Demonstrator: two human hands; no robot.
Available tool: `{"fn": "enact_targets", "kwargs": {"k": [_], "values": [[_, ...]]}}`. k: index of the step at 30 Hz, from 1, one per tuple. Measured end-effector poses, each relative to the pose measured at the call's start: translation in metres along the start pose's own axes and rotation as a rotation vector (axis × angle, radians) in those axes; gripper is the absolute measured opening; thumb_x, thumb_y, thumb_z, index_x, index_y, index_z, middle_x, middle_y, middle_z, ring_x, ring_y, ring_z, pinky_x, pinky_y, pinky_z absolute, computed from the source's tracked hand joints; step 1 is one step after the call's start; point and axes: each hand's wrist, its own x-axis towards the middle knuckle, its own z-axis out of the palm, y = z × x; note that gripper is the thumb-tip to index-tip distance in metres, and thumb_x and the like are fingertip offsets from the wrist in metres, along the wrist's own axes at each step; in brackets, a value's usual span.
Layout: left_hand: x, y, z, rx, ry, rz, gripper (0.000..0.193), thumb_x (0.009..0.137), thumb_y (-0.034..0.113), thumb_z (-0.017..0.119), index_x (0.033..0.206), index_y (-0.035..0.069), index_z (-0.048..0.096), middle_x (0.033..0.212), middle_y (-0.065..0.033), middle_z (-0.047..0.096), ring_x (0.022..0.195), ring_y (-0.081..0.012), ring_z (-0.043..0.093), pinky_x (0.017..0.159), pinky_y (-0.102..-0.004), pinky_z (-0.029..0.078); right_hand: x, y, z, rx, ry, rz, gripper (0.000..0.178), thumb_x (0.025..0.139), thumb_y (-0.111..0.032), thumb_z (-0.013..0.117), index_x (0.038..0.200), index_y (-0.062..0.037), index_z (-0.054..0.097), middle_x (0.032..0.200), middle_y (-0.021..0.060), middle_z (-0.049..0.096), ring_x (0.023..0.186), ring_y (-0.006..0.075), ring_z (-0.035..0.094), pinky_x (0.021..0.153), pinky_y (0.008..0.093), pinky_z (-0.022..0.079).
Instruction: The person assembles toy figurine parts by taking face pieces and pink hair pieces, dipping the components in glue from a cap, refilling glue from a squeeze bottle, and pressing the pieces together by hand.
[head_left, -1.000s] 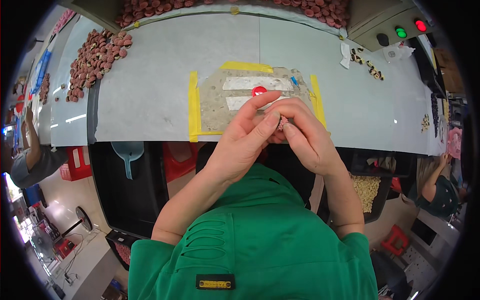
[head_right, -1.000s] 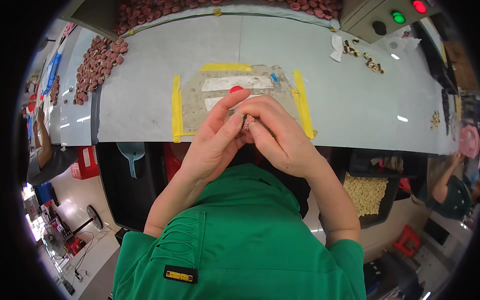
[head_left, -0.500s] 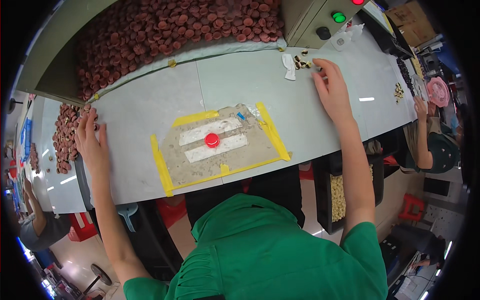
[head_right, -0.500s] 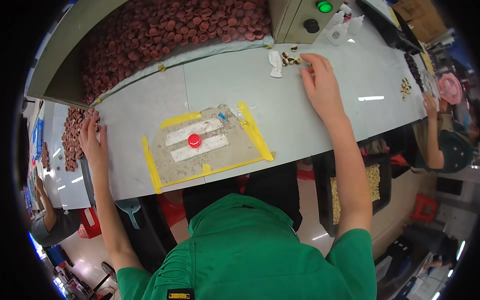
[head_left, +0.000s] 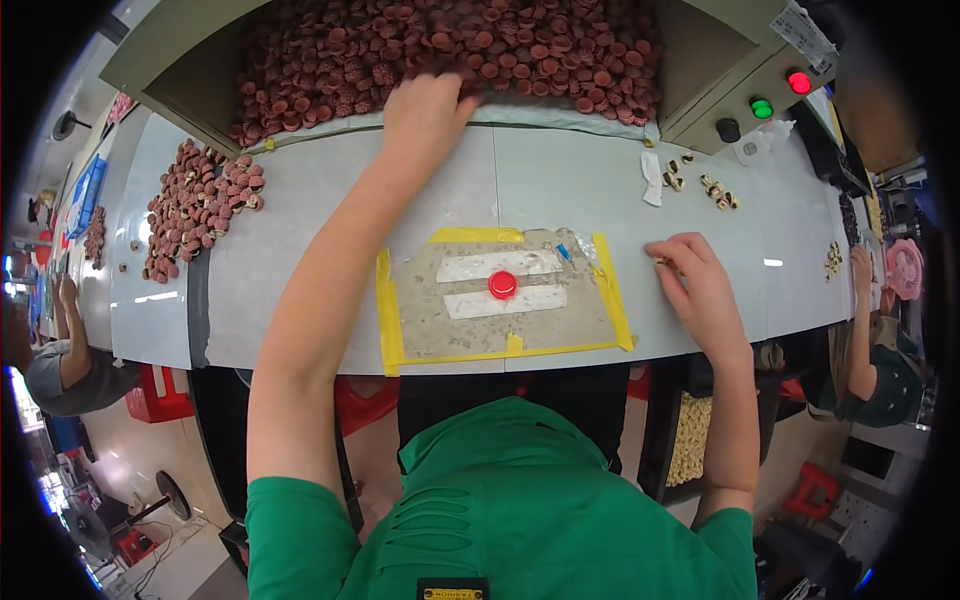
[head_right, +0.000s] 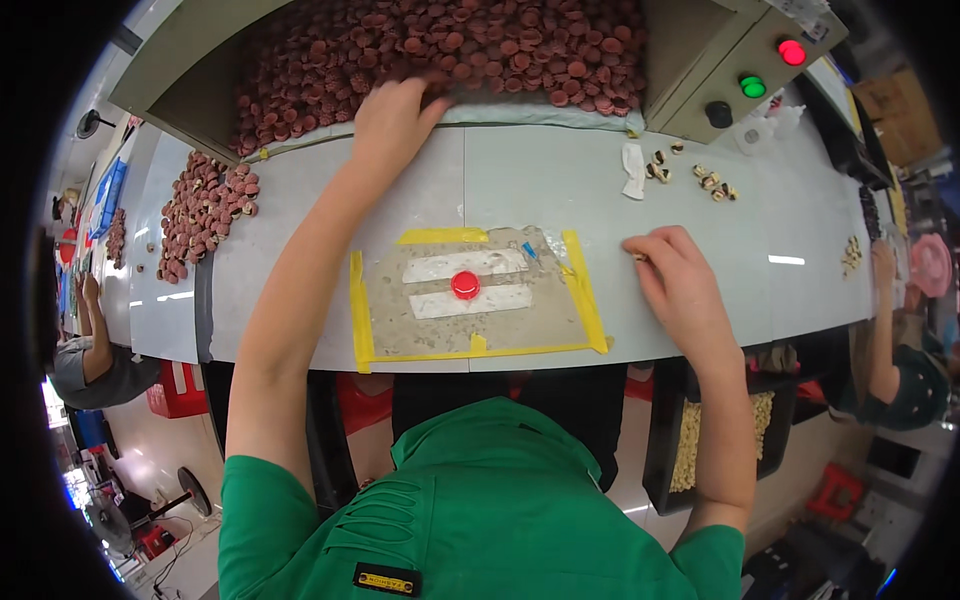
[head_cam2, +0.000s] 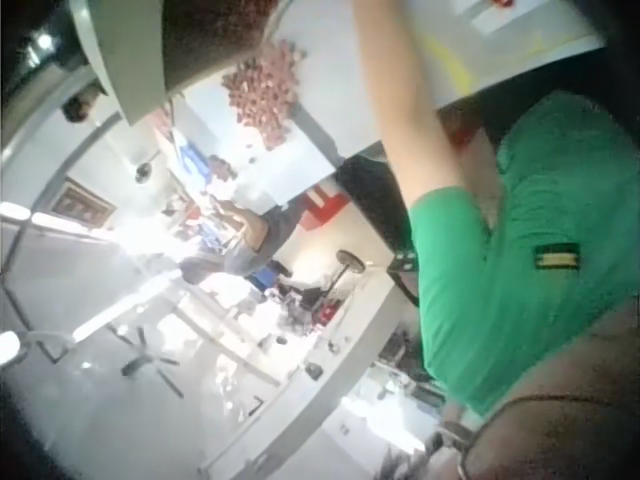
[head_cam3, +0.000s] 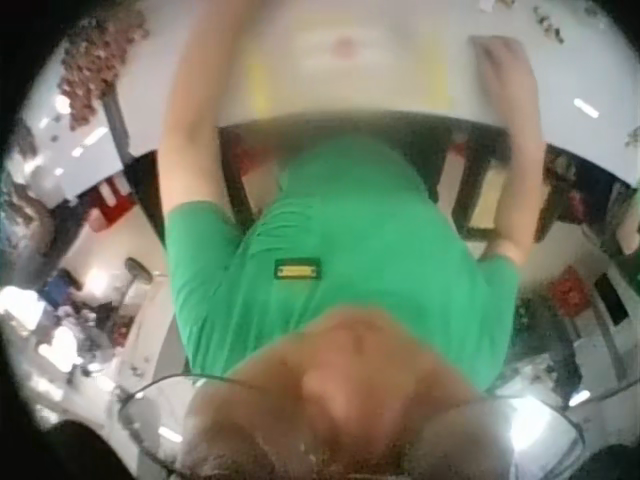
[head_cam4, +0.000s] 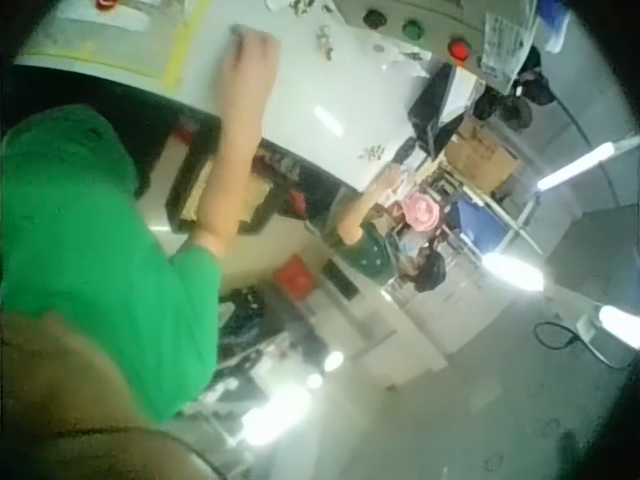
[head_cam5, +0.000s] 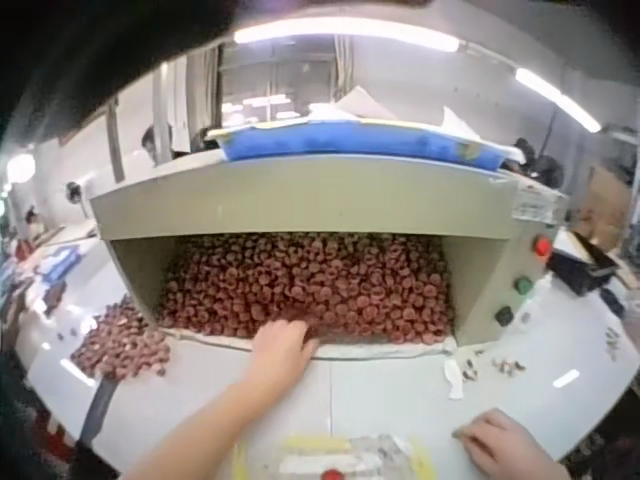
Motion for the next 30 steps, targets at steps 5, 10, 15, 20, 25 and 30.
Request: {"fn": "enact_targets", "kwargs": {"k": [5,10,15,20,25,30], "values": [[0.003,-0.004,0.009,-0.165,0.126,0.081,0.015,0.08,0.017,0.064,0.092,0.008,0.065,0.083,-0.0154,0.064,0.081,-0.0345,0.062,0.071,-0.0454,0.049,0.013,-0.009,0.017,0.137,0.017,0.044,0.017,0.083,-0.002,0.062,0.1,-0.0027,0.062,0.096,0.0105,0.057,0.084,0.0257,0.059,0.074,0.0318,0.049],[-0.036,0.012,-0.032,-0.708,0.139,0.004,0.023,0.092,0.017,0.057,0.11,0.003,0.061,0.104,-0.0074,0.06,0.092,-0.0154,0.061,0.079,-0.0263,0.048,0.022,0.005,0.028,-0.026,0.088,-0.221,0.021,0.084,-0.003,0.063,0.105,-0.0043,0.063,0.098,0.0097,0.059,0.09,0.0252,0.058,0.078,0.0325,0.049],[-0.114,0.042,-0.084,-1.503,-0.234,-0.628,0.03,0.09,0.012,0.06,0.118,0.0,0.056,0.106,-0.0044,0.059,0.094,-0.0129,0.06,0.08,-0.0249,0.048,0.019,-0.002,0.03,0.088,0.097,-0.108,0.029,0.084,-0.003,0.062,0.113,-0.006,0.06,0.098,0.0095,0.059,0.091,0.0249,0.057,0.079,0.0325,0.049],[-0.164,0.054,-0.098,-2.038,-0.214,-0.843,0.033,0.094,0.012,0.057,0.125,0.003,0.051,0.112,-0.0077,0.058,0.092,-0.0128,0.061,0.079,-0.0234,0.05,0.018,-0.004,0.021,0.077,0.013,-0.052,0.027,0.084,-0.004,0.063,0.111,-0.0045,0.058,0.097,0.0108,0.059,0.088,0.025,0.059,0.077,0.0327,0.049],[-0.183,0.063,-0.086,-2.42,-0.21,-0.794,0.032,0.098,0.013,0.05,0.128,0.004,0.048,0.117,-0.0072,0.056,0.092,-0.0074,0.051,0.082,-0.023,0.044,0.024,-0.011,0.029,-0.08,-0.032,-0.002,0.02,0.085,-0.004,0.061,0.105,-0.0028,0.058,0.096,0.0115,0.058,0.087,0.0252,0.06,0.076,0.0329,0.049],[-0.185,0.064,-0.08,-2.434,-0.193,-0.901,0.033,0.098,0.014,0.049,0.129,0.003,0.047,0.111,-0.0029,0.053,0.092,-0.0074,0.052,0.082,-0.0233,0.045,0.02,-0.021,0.019,-0.061,-0.023,-0.11,0.018,0.086,0.0,0.059,0.104,-0.0035,0.06,0.095,0.0113,0.059,0.086,0.0265,0.059,0.075,0.0322,0.048]]}}
